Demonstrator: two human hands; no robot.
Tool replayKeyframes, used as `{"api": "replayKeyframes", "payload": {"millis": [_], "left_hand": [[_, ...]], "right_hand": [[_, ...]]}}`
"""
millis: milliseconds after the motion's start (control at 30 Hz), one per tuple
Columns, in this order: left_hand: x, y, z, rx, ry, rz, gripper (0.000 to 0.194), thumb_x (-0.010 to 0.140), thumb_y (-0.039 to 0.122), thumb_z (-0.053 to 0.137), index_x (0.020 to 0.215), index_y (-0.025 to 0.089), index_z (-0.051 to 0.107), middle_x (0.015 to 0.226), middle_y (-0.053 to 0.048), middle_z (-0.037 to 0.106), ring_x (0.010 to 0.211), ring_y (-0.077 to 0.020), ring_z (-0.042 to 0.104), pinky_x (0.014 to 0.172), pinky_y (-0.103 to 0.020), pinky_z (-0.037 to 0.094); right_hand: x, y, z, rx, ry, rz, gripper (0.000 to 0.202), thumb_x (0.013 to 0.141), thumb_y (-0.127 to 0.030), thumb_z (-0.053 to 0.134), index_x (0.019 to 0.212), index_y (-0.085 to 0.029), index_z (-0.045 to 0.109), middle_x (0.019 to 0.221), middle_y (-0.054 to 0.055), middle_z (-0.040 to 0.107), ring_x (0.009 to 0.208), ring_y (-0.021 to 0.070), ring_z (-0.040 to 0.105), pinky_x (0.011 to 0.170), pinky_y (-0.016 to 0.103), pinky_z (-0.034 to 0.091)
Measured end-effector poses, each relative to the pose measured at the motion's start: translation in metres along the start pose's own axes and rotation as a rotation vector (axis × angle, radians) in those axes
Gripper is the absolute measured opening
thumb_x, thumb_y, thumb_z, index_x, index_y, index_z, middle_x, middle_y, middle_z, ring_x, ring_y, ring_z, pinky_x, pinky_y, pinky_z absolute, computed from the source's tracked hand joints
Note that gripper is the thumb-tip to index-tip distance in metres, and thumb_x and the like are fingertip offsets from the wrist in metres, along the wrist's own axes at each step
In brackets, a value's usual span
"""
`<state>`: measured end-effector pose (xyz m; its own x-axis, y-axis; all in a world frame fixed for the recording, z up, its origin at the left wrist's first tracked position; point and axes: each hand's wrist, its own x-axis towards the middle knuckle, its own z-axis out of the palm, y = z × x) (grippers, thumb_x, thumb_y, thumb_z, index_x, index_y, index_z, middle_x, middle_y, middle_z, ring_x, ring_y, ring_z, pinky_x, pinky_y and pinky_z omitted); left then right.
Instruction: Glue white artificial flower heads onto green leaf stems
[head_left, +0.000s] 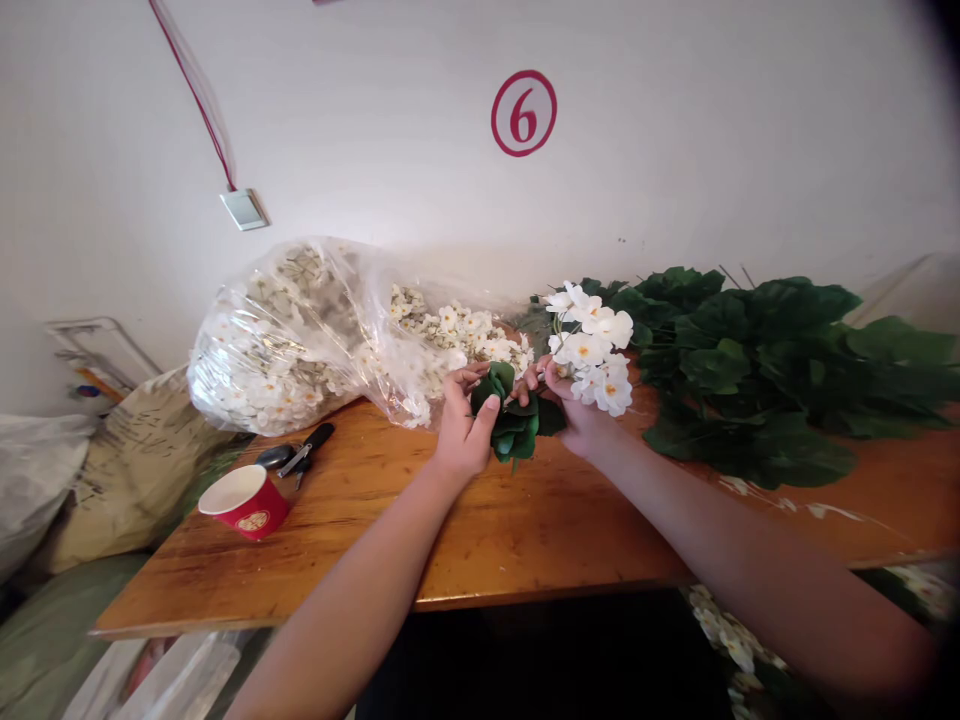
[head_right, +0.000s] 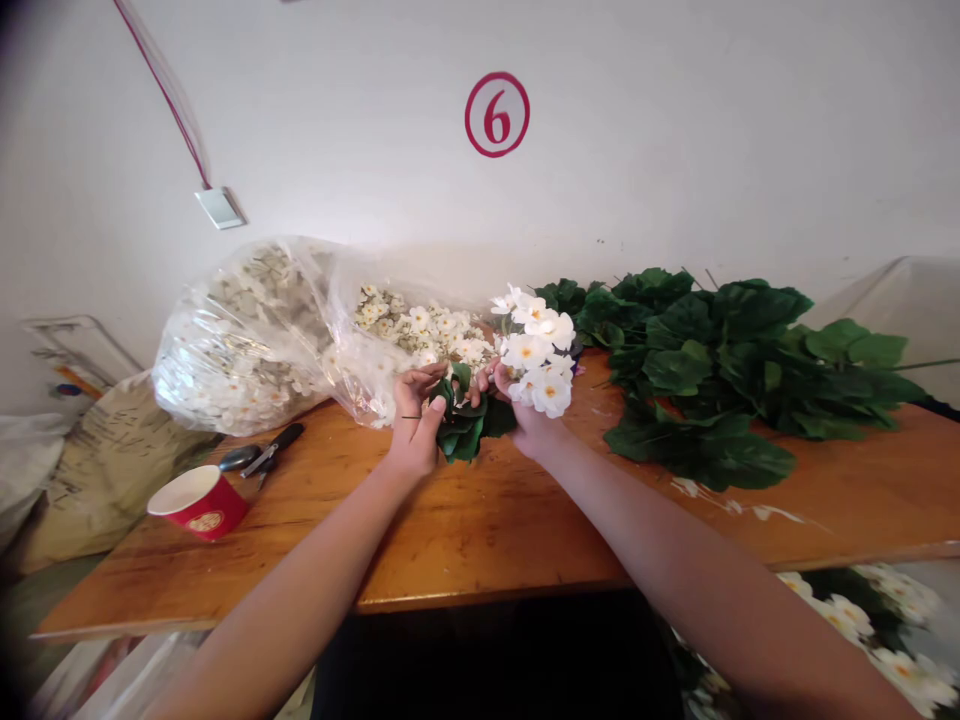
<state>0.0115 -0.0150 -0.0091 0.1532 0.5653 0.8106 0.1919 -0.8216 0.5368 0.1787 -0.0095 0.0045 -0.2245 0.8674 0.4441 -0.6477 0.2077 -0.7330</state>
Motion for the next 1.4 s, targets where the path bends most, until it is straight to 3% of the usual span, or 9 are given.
{"api": "replayKeyframes", "payload": {"millis": [200, 333, 533, 700, 867, 1033, 1267, 1400], "left_hand": [[-0.007, -0.007, 0.009, -0.021, 0.149, 0.029, 0.036, 0.088, 0.041, 0.056, 0.113, 0.023, 0.037, 0.11, -0.009, 0.048, 0.102, -0.0208, 0.052, 0.093, -0.04, 0.042], [-0.008, -0.007, 0.013, 0.049, 0.249, 0.115, 0.041, 0.081, 0.032, 0.065, 0.111, 0.022, 0.038, 0.11, -0.009, 0.042, 0.105, -0.0211, 0.049, 0.094, -0.041, 0.041], [-0.011, -0.004, 0.018, 0.075, 0.263, 0.177, 0.036, 0.079, 0.025, 0.067, 0.103, 0.023, 0.04, 0.107, -0.007, 0.043, 0.105, -0.0205, 0.049, 0.094, -0.042, 0.042], [-0.014, 0.004, 0.022, 0.114, 0.204, 0.285, 0.032, 0.078, 0.014, 0.066, 0.093, 0.023, 0.039, 0.094, -0.003, 0.047, 0.09, -0.0153, 0.053, 0.081, -0.034, 0.045], [-0.017, 0.012, 0.035, 0.185, 0.02, 0.441, 0.03, 0.076, 0.011, 0.065, 0.082, 0.023, 0.037, 0.08, 0.001, 0.052, 0.071, -0.0118, 0.053, 0.067, -0.027, 0.043], [-0.021, 0.018, 0.042, 0.264, -0.12, 0.602, 0.026, 0.077, 0.013, 0.062, 0.08, 0.023, 0.038, 0.076, 0.001, 0.058, 0.068, -0.0119, 0.055, 0.064, -0.028, 0.042], [-0.022, 0.019, 0.041, 0.275, -0.133, 0.55, 0.019, 0.078, 0.016, 0.06, 0.081, 0.023, 0.043, 0.077, -0.001, 0.061, 0.07, -0.0126, 0.059, 0.064, -0.028, 0.045], [-0.022, 0.019, 0.039, 0.249, -0.154, 0.473, 0.018, 0.079, 0.018, 0.06, 0.082, 0.023, 0.044, 0.079, -0.002, 0.059, 0.071, -0.013, 0.059, 0.063, -0.028, 0.044]], "right_hand": [[0.001, 0.001, 0.0, 0.029, 0.036, 0.023, 0.023, 0.079, -0.042, 0.071, 0.08, -0.026, 0.055, 0.073, -0.004, 0.053, 0.068, 0.0141, 0.055, 0.072, 0.033, 0.05], [0.001, 0.0, 0.001, 0.08, 0.138, 0.054, 0.028, 0.076, -0.044, 0.074, 0.08, -0.026, 0.053, 0.075, -0.004, 0.057, 0.071, 0.0149, 0.058, 0.071, 0.031, 0.05], [0.005, 0.004, -0.004, 0.223, 0.24, 0.129, 0.029, 0.072, -0.038, 0.077, 0.081, -0.025, 0.053, 0.073, -0.006, 0.058, 0.069, 0.0142, 0.059, 0.07, 0.031, 0.051], [0.005, 0.009, -0.008, 0.288, 0.295, 0.155, 0.028, 0.072, -0.035, 0.078, 0.082, -0.025, 0.053, 0.073, -0.007, 0.06, 0.071, 0.0142, 0.061, 0.07, 0.03, 0.054], [0.006, 0.008, -0.01, 0.286, 0.325, 0.1, 0.023, 0.076, -0.031, 0.074, 0.081, -0.026, 0.053, 0.075, -0.006, 0.061, 0.071, 0.0133, 0.062, 0.068, 0.028, 0.055], [0.004, 0.004, -0.008, 0.268, 0.28, 0.133, 0.022, 0.078, -0.034, 0.073, 0.086, -0.027, 0.054, 0.082, -0.005, 0.063, 0.076, 0.0137, 0.065, 0.072, 0.029, 0.056], [-0.001, -0.001, -0.001, 0.248, 0.169, 0.151, 0.03, 0.071, -0.035, 0.08, 0.084, -0.027, 0.054, 0.083, -0.006, 0.062, 0.08, 0.0131, 0.064, 0.078, 0.029, 0.055], [0.001, 0.0, -0.002, 0.196, 0.192, 0.169, 0.031, 0.069, -0.04, 0.08, 0.082, -0.027, 0.055, 0.082, -0.006, 0.063, 0.08, 0.0157, 0.064, 0.077, 0.032, 0.054]]}}
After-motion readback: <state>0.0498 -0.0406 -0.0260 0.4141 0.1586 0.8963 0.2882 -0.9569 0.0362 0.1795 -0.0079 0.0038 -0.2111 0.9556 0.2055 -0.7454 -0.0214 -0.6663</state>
